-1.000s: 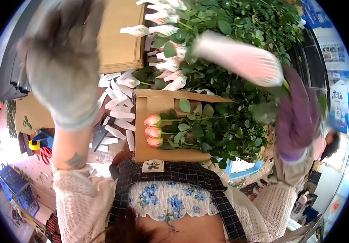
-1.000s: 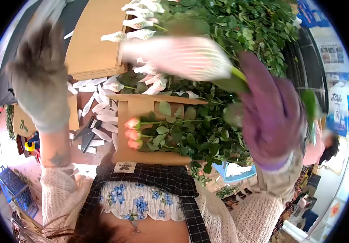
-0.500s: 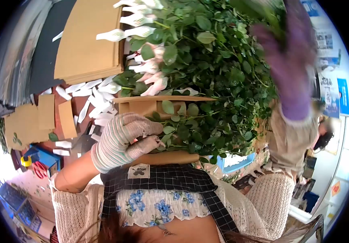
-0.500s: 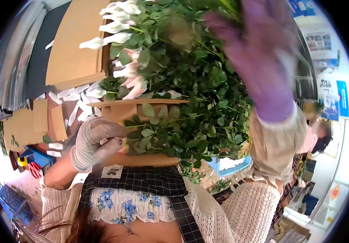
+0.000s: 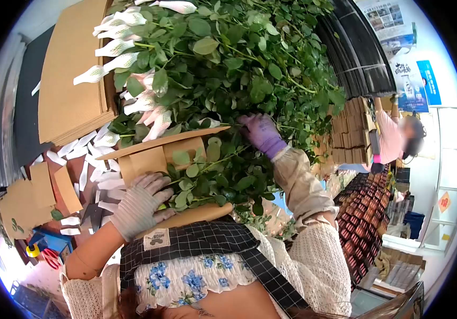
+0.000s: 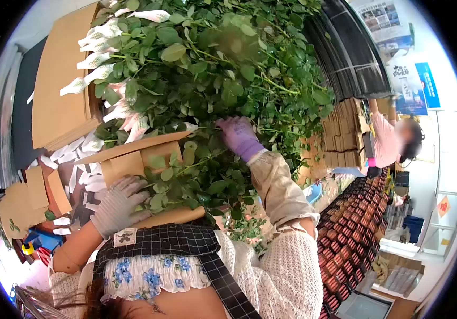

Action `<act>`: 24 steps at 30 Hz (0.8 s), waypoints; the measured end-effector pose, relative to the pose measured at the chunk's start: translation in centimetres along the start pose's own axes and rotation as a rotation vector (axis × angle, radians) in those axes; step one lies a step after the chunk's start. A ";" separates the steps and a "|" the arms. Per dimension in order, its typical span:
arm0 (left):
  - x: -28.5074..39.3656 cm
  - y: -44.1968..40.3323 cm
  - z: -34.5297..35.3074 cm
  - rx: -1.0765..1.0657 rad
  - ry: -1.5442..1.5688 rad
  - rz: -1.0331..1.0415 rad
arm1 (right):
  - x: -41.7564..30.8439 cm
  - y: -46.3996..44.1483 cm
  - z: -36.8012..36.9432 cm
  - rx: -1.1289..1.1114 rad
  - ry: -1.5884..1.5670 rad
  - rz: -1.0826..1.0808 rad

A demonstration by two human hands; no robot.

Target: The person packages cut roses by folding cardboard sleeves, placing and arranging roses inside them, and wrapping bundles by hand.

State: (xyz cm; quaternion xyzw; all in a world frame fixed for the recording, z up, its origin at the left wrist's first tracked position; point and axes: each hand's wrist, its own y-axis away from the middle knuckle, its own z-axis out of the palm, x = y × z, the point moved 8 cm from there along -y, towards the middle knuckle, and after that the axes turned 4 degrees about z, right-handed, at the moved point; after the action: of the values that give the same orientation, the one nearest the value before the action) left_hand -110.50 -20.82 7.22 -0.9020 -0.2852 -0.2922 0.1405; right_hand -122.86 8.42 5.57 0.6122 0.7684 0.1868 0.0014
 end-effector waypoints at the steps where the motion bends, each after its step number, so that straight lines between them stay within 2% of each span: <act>1: -0.1 0.3 -0.1 0.010 0.002 0.004 | 0.4 0.7 -0.9 0.156 -0.064 -0.030; 3: -0.1 0.6 -0.6 0.031 0.014 0.001 | 3.3 3.5 -3.4 0.477 -0.184 -0.109; 5: 0.1 0.2 -1.0 0.049 0.044 0.004 | 7.9 6.9 -7.9 0.673 0.029 0.075; 6: 0.1 0.3 -1.1 0.057 0.040 0.005 | 10.2 9.5 -11.6 0.857 -0.093 0.105; 7: 0.0 0.3 -1.0 0.064 0.039 0.009 | 14.4 12.3 -12.4 0.857 -0.192 0.519; 8: 0.0 0.3 -1.0 0.070 0.039 0.013 | 15.3 15.6 -15.8 1.230 -0.052 0.329; 9: -0.1 0.3 -1.2 0.095 0.048 0.009 | 14.6 17.1 -18.5 1.344 -0.201 0.284; 11: -0.3 0.5 -2.2 0.132 0.058 -0.021 | 10.5 18.7 -23.3 1.397 -0.498 0.175; 12: -0.2 0.4 -3.3 0.220 0.185 -0.017 | 8.0 18.4 -24.7 1.323 -0.513 0.098; 13: 0.1 0.0 -4.6 0.310 0.307 -0.015 | 4.8 17.4 -24.9 1.176 -0.397 0.005; 15: 1.9 -1.8 -8.2 0.492 0.823 0.045 | -1.9 14.3 -23.4 0.885 -0.041 -0.243; 17: 2.5 -3.5 -8.5 0.694 1.271 0.114 | -8.9 11.9 -22.2 0.899 -0.006 -0.512; 18: 3.2 -4.3 -9.3 0.761 1.337 0.181 | -10.6 11.6 -22.0 0.879 0.049 -0.547; 20: 2.6 -5.3 -8.0 0.982 1.563 0.174 | -12.6 11.0 -21.2 0.751 0.077 -0.616; 21: 3.0 -5.1 -9.7 0.798 1.671 0.110 | -13.0 11.2 -21.1 0.744 0.086 -0.603; 23: 1.9 -4.9 -9.6 0.803 1.601 0.038 | -13.2 11.2 -20.6 0.719 0.098 -0.569; 24: 1.5 -4.8 -10.3 0.877 1.524 0.084 | -13.0 11.0 -20.1 0.761 0.145 -0.542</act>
State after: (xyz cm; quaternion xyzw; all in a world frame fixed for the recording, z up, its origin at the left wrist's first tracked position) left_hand -116.94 -20.69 16.65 -0.3362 -0.1671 -0.6734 0.6369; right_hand -113.86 -7.60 24.51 0.3317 0.9125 -0.0728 -0.2280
